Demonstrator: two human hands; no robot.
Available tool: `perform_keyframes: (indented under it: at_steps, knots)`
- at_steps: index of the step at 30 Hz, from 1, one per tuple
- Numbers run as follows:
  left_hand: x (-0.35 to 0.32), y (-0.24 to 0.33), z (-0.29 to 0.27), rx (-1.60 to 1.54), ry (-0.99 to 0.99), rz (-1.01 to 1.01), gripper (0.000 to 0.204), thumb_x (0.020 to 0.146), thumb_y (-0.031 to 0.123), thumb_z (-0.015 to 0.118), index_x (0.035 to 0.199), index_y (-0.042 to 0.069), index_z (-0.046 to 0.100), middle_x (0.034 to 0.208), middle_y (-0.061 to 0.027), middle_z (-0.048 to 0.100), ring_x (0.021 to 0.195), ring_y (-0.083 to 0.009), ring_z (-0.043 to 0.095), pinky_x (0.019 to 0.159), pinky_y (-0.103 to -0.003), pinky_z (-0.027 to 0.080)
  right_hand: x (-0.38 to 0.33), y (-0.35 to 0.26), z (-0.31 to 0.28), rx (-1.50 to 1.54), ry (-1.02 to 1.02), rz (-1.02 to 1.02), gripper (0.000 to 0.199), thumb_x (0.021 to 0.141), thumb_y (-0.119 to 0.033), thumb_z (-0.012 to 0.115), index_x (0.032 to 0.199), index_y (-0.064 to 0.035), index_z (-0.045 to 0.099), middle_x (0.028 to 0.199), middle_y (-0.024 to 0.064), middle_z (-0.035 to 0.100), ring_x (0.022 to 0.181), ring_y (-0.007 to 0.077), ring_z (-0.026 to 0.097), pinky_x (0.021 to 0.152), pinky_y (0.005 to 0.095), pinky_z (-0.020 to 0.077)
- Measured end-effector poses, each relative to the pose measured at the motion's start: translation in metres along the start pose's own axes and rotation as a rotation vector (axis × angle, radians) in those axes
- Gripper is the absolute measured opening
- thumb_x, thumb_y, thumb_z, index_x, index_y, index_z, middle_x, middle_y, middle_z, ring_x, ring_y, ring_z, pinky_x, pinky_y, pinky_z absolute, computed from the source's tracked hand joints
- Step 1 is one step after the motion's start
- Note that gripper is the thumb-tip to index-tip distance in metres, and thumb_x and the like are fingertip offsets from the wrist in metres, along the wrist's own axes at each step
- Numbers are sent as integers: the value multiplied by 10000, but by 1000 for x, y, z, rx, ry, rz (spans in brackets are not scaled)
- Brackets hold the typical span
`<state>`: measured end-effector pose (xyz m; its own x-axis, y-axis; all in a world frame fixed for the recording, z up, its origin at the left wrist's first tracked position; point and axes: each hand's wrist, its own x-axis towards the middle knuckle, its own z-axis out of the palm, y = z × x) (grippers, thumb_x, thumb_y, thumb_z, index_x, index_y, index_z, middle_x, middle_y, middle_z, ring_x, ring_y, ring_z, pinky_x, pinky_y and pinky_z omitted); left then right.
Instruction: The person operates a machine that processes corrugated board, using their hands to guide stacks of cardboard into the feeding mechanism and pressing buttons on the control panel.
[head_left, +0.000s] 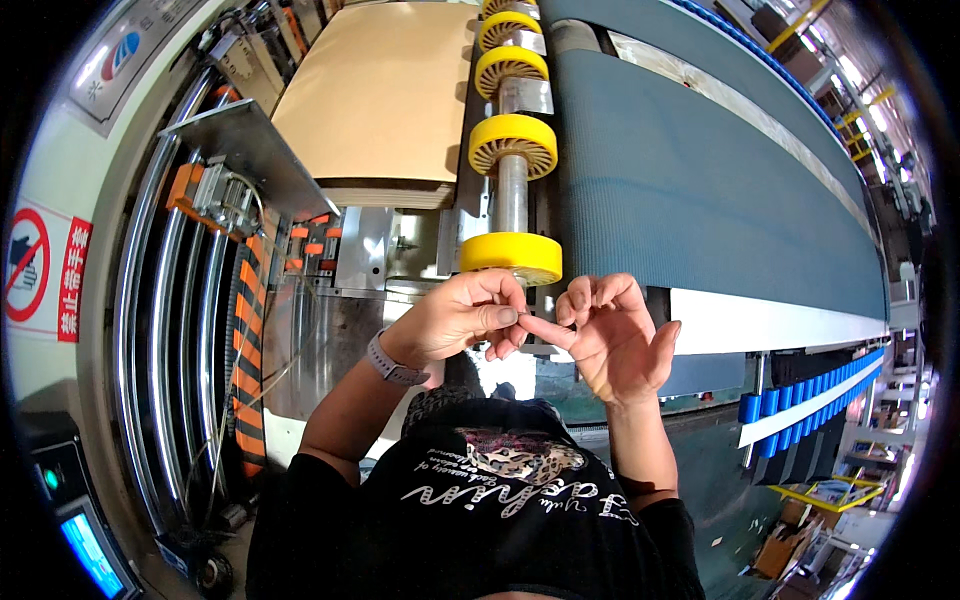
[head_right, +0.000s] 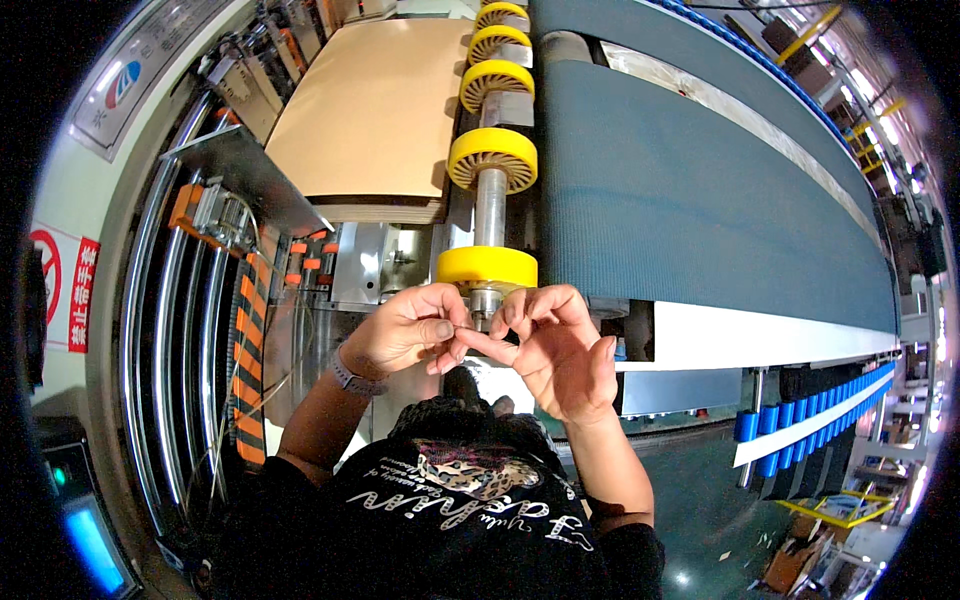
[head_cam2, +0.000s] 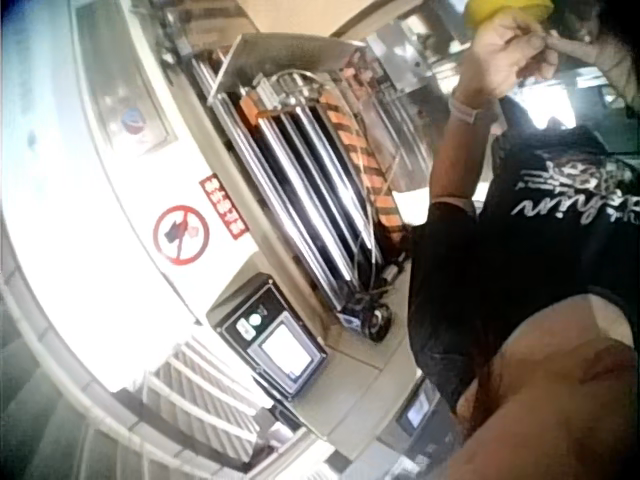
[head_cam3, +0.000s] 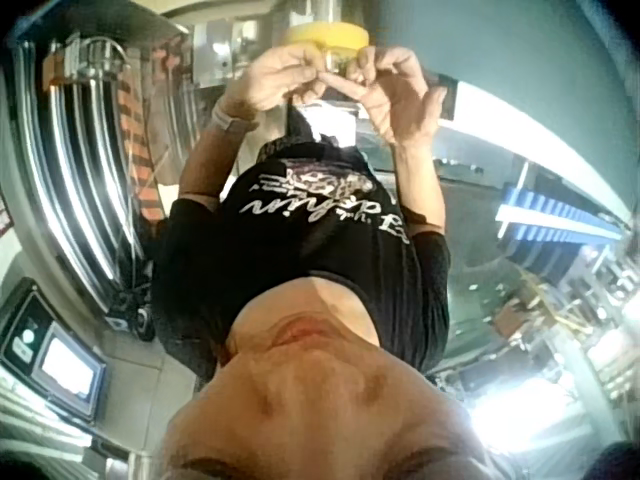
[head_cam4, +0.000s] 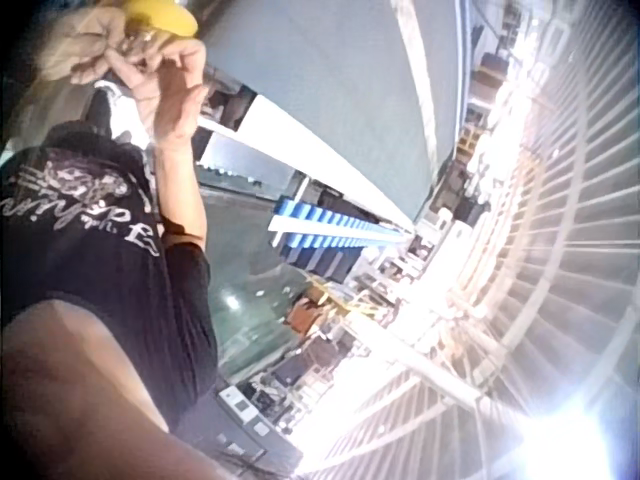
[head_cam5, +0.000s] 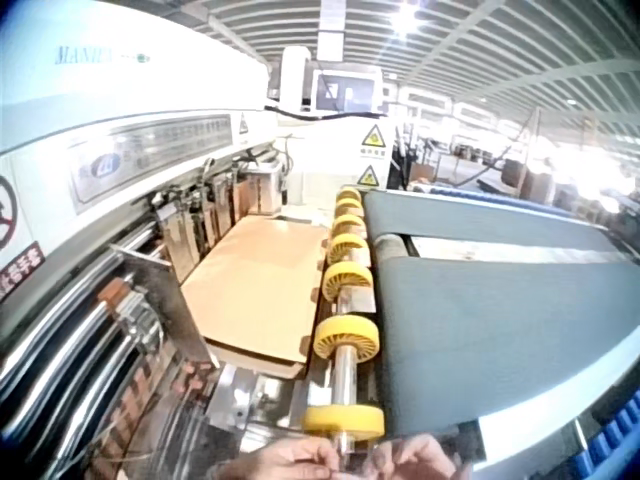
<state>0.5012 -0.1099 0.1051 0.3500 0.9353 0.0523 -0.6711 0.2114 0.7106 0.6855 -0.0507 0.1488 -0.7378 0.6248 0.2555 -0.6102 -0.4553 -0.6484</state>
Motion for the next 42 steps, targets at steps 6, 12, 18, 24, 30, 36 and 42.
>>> perform_keyframes:
  at_steps: [6,12,18,24,30,36,42]
  knots:
    - [-17,-3,-4,4,41,0,127,902,132,465,904,5,469,745,-92,552,607,-139,542,477,-201,419,1,11,2,86,-16,74,611,801,-598,461,1028,-33,411,960,105,393,937,227,437,945,604,337]
    - [-22,-3,-8,51,19,-16,118,883,106,490,908,-8,472,759,-112,562,626,-157,564,500,-217,447,0,13,1,107,-24,105,632,793,-612,461,1024,-26,408,972,114,392,945,237,430,930,609,349]
    - [-25,1,-9,161,-3,-58,142,848,91,539,899,-27,478,736,-121,583,619,-181,592,513,-234,466,-1,13,-1,153,-15,148,654,788,-625,454,1026,-19,399,965,130,400,942,241,440,907,628,355]
    - [-22,6,-5,176,-4,-140,153,801,61,588,872,-28,485,696,-122,590,592,-202,608,499,-254,485,5,12,-6,208,-12,234,678,778,-647,444,1010,-12,396,934,128,410,901,236,461,873,631,383]
    - [-16,2,-12,173,-25,-175,142,795,44,591,861,-25,486,697,-133,599,593,-212,615,506,-261,494,9,15,-17,180,4,280,698,773,-674,415,1023,-23,385,911,118,411,864,229,458,828,594,440]
    - [-10,9,-19,220,-92,-202,137,797,29,592,868,-29,491,732,-143,612,644,-219,631,560,-273,512,13,17,-26,191,16,302,710,768,-691,396,1031,-32,382,921,119,416,873,229,463,825,592,444]
    - [-3,30,-21,414,-164,-316,143,789,27,603,890,-42,528,783,-132,630,710,-194,636,646,-268,511,18,19,-32,218,28,348,726,757,-707,390,1033,-35,381,931,129,424,896,231,474,820,628,421]
